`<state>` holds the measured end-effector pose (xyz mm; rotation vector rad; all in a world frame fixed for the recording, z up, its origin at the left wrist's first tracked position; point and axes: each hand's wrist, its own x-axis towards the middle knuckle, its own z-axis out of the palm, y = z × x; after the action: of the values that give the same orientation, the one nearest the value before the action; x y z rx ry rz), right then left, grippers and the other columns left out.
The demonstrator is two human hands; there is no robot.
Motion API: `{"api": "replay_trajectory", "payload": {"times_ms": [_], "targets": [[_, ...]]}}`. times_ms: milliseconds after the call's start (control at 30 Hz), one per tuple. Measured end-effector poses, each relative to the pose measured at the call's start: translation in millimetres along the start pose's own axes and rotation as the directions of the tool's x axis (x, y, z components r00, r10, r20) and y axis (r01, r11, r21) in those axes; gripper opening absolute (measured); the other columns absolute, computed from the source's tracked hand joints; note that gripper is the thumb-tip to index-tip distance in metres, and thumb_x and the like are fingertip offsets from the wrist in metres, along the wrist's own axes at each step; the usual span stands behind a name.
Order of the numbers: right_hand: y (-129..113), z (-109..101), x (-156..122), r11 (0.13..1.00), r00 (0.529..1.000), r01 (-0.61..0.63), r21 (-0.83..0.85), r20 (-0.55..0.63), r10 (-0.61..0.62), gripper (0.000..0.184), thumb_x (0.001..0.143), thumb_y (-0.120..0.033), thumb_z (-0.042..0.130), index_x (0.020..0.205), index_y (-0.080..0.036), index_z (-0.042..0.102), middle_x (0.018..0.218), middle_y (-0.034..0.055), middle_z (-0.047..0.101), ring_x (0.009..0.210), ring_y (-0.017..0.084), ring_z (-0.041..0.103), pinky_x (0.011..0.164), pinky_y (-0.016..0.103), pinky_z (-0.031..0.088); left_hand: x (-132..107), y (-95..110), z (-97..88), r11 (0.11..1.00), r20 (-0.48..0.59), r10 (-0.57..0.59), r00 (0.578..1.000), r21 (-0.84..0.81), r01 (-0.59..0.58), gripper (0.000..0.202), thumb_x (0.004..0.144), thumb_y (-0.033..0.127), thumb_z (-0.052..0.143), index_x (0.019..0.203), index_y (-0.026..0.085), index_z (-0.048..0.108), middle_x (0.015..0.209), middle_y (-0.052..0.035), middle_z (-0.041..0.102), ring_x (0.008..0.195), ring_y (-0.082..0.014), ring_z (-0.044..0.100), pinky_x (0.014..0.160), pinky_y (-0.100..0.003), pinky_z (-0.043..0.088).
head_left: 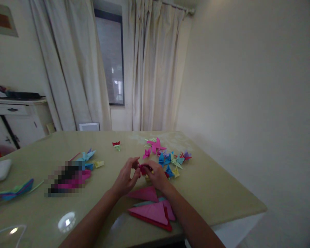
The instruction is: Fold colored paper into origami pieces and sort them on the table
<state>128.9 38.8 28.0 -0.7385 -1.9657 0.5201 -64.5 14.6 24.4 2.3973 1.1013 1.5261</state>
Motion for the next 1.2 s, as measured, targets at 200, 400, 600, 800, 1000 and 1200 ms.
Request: {"api": "replay_trajectory", "payload": {"times_ms": [200,400,600,800,1000,1200], "targets": [[11,-32,8,0.998,0.95,-0.016,-0.062,-0.313,-0.004,0.02,0.1,-0.024,0.055,0.109,-0.022,0.073,0.104,0.0061,0.076,0.098,0.021,0.07,0.089,0.033,0.054,7,-36,-50.3,0.725,-0.258,-0.19,0.947,0.614,0.312,0.037,0.101,0.032,0.046,0.131,0.014,0.061,0.133,-0.0195,0.065,0.129,-0.0351,0.057,0.115,-0.057,0.038],[45,-127,14,0.973,0.714,-0.167,-0.159,-0.7,0.008,0.029,0.098,-0.037,0.051,0.107,-0.018,0.071,0.095,0.008,0.073,0.081,0.021,0.069,0.078,0.033,0.056,-14,-67,-82.0,0.208,-0.37,-0.602,0.708,0.783,0.586,0.044,0.1,0.038,0.043,0.127,0.008,0.061,0.139,-0.0254,0.061,0.127,-0.0432,0.056,0.103,-0.064,0.041],[101,-191,-45,0.778,0.579,-0.578,-0.246,-0.796,0.178,0.05,0.088,-0.039,0.046,0.121,-0.012,0.072,0.116,0.0184,0.073,0.092,0.026,0.069,0.085,0.039,0.055,-17,-73,-60.2,0.342,-0.07,-0.715,0.696,0.833,0.436,0.049,0.101,0.037,0.04,0.138,0.012,0.058,0.137,-0.0219,0.064,0.124,-0.0375,0.063,0.103,-0.051,0.046],[133,-191,-65,0.659,0.531,-0.726,-0.194,-0.768,0.359,0.046,0.086,-0.038,0.05,0.107,-0.01,0.078,0.104,0.0204,0.077,0.091,0.03,0.07,0.081,0.039,0.052,-19,-85,-51.5,0.496,0.089,-0.635,0.767,0.808,0.317,0.043,0.101,0.03,0.036,0.128,0.013,0.065,0.129,-0.0173,0.069,0.12,-0.0312,0.065,0.103,-0.041,0.047],[128,-180,-60,0.611,0.562,-0.759,-0.222,-0.698,0.444,0.027,0.088,-0.039,0.062,0.09,-0.018,0.079,0.086,0.0143,0.078,0.078,0.026,0.07,0.067,0.032,0.048,-18,-88,-53.3,0.56,0.08,-0.612,0.787,0.746,0.36,0.036,0.101,0.034,0.042,0.118,0.016,0.068,0.121,-0.015,0.073,0.113,-0.0289,0.068,0.098,-0.038,0.049],[102,-178,-60,0.55,0.558,-0.782,-0.292,-0.72,0.412,0.037,0.094,-0.041,0.058,0.116,-0.015,0.072,0.095,0.0154,0.076,0.086,0.028,0.07,0.075,0.035,0.049,-7,-71,-41.6,0.648,0.033,-0.532,0.846,0.659,0.382,0.038,0.105,0.043,0.038,0.106,0.018,0.067,0.105,-0.0108,0.074,0.097,-0.0252,0.071,0.086,-0.033,0.05]]}}
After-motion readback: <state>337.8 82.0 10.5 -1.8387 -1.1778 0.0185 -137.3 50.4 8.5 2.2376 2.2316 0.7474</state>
